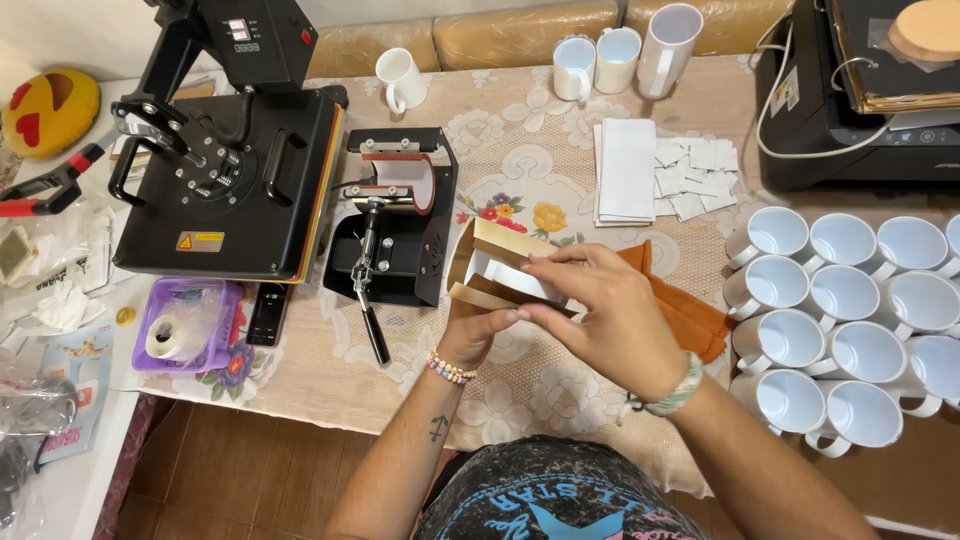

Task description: Preparing a ceramic mug for printing by cleaning it and placing it into a heat press machine.

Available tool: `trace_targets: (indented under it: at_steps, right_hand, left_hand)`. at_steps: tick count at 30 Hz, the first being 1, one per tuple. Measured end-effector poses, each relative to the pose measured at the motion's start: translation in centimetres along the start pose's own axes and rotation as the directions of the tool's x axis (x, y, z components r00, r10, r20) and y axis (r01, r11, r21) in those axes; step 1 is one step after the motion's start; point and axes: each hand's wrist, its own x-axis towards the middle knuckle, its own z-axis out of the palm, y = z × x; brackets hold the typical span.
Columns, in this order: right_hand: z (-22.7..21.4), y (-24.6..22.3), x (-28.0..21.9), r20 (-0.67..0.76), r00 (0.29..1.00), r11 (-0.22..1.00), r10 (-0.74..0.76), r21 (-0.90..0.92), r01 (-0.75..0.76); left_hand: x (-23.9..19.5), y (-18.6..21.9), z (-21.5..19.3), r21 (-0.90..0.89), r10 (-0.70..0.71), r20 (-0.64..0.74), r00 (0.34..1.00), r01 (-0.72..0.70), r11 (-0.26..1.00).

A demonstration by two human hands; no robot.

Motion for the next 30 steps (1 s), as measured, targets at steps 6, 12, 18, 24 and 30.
trace_targets:
  at_steps: [6, 12, 18, 24, 30]
  right_hand:
    - [2.2, 0.6, -1.6, -0.144, 0.984, 0.993, 0.101, 0.083, -0.089]
    - [5.0, 0.6, -2.2, -0.128, 0.981, 0.988, 0.148, 0.067, -0.141]
    - [8.0, -1.9, -1.2, -0.099, 0.985, 0.985, 0.138, 0.121, -0.126]
    - [11.5, -3.4, 0.0, -0.118, 0.978, 0.983, 0.173, 0.083, -0.164]
    - [15.1, -7.1, 2.2, -0.222, 0.963, 0.988, 0.151, -0.005, -0.155]
  left_hand:
    - [-1.5, -0.4, -0.2, 0.086, 0.039, -0.168, 0.985, -0.024, 0.996]
    - [-2.9, 6.3, 5.2, 0.119, 0.044, -0.252, 0.967, -0.014, 0.993]
    - [-4.8, 6.4, 0.7, 0.129, 0.042, -0.305, 0.951, -0.003, 0.992]
    - [-5.3, 9.8, -1.5, 0.111, 0.037, -0.281, 0.959, -0.006, 0.994]
    - [-5.7, 7.1, -9.9, 0.097, -0.009, -0.206, 0.978, 0.029, 0.995]
